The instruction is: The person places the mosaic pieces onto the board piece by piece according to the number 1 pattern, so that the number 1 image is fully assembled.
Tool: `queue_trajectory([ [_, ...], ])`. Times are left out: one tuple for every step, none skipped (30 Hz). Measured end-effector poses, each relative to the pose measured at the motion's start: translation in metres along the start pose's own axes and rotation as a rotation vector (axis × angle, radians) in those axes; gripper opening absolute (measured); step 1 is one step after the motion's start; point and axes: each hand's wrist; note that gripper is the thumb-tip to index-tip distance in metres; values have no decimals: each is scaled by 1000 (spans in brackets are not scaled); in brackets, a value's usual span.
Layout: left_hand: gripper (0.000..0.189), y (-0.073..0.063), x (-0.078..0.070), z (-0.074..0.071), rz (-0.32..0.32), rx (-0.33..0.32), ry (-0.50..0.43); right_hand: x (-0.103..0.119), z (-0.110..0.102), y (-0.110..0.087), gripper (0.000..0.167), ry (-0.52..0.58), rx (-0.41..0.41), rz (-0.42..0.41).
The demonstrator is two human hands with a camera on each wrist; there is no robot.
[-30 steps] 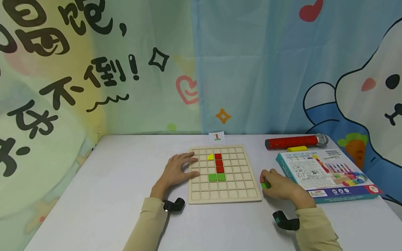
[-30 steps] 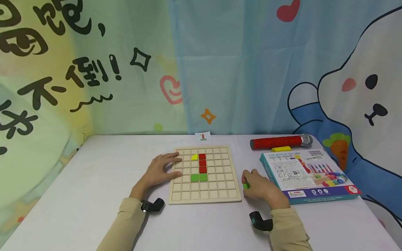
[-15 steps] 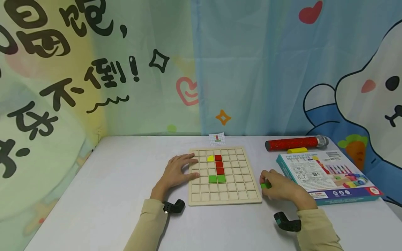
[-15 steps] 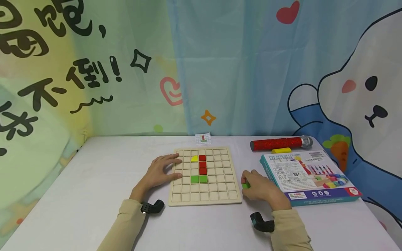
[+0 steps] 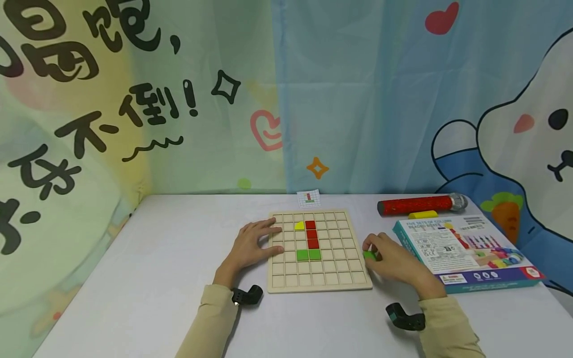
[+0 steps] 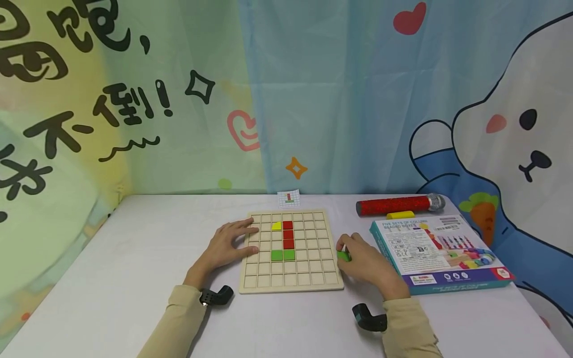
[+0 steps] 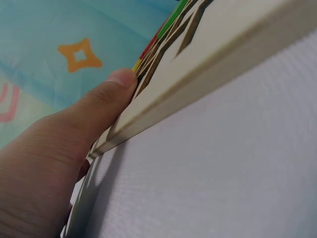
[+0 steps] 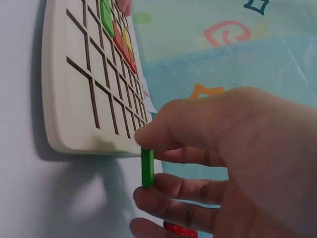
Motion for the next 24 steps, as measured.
queue_trajectory([
  [57, 0, 0, 0, 0, -1, -1, 0, 1, 1, 22, -2, -9, -9],
  [57, 0, 0, 0, -1, -3, -3, 1, 1, 1, 22, -3, -16, -16],
  [57, 0, 0, 0, -1, -3, 0, 1, 2, 2, 22, -3, -25, -23],
  [57, 0, 0, 0, -1, -1, 2, 2, 3, 2, 22, -2, -32, -29],
  [57, 0, 0, 0, -3, 1, 4, 2, 3, 3, 22, 2, -38, -34],
  [57, 0, 0, 0, -3, 2, 4, 3, 4, 3, 22, 7, -44, -37],
  [57, 0, 0, 0, -5, 6, 6, 4, 4, 4, 23, 9, -48, -37],
  [57, 0, 0, 0, -5, 9, 6, 5, 5, 4, 23, 15, -52, -36],
  [57, 0, 0, 0, -4, 12, 6, 6, 6, 5, 23, 19, -56, -34],
  [57, 0, 0, 0, -2, 16, 6, 7, 7, 6, 24, 24, -58, -32],
  [57, -1, 0, -1, 1, 18, 7, 8, 9, 6, 24, 22, -61, -34],
  [57, -1, 0, -1, 4, 19, 6, 9, 10, 7, 24, 18, -65, -38],
  [57, -1, 0, -1, 8, 21, 7, 10, 11, 8, 24, 15, -69, -43],
  [57, -1, 0, -1, 13, 20, 6, 10, 12, 8, 24, 12, -74, -49],
  [57, -1, 0, -1, 16, 18, 6, 11, 14, 9, 23, 7, -80, -55],
  [57, -1, 0, -1, 18, 17, 7, 12, 15, 10, 23, 2, -84, -62],
  [57, -1, 0, -1, 19, 14, 5, 12, 16, 10, 22, -3, -88, -72],
  [57, -1, 0, -1, 18, 12, 2, 13, 17, 11, 22, -5, -91, -79],
  [57, -1, 0, -2, 18, 11, 0, 15, 19, 11, 22, -7, -94, -84],
  [57, -1, 0, -2, 18, 9, -1, 16, 20, 12, 22, -8, -95, -90],
  [57, -1, 0, -2, 17, 8, 0, 17, 21, 12, 22, -7, -96, -98],
  [57, -1, 0, -2, 16, 8, 0, 18, 22, 13, 22, -6, -97, -104],
  [57, -1, 0, -2, 15, 9, 1, 19, 23, 13, 23, -4, -98, -109],
  [57, -1, -1, -2, 12, 11, 3, 20, 24, 13, 23, -6, -100, -114],
])
Point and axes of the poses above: each hand's wrist, its own y-axis towards the middle knuckle, its own z-axis out of the palm, x = y × z, and after that the axes turned 8 degrees about y, right-handed
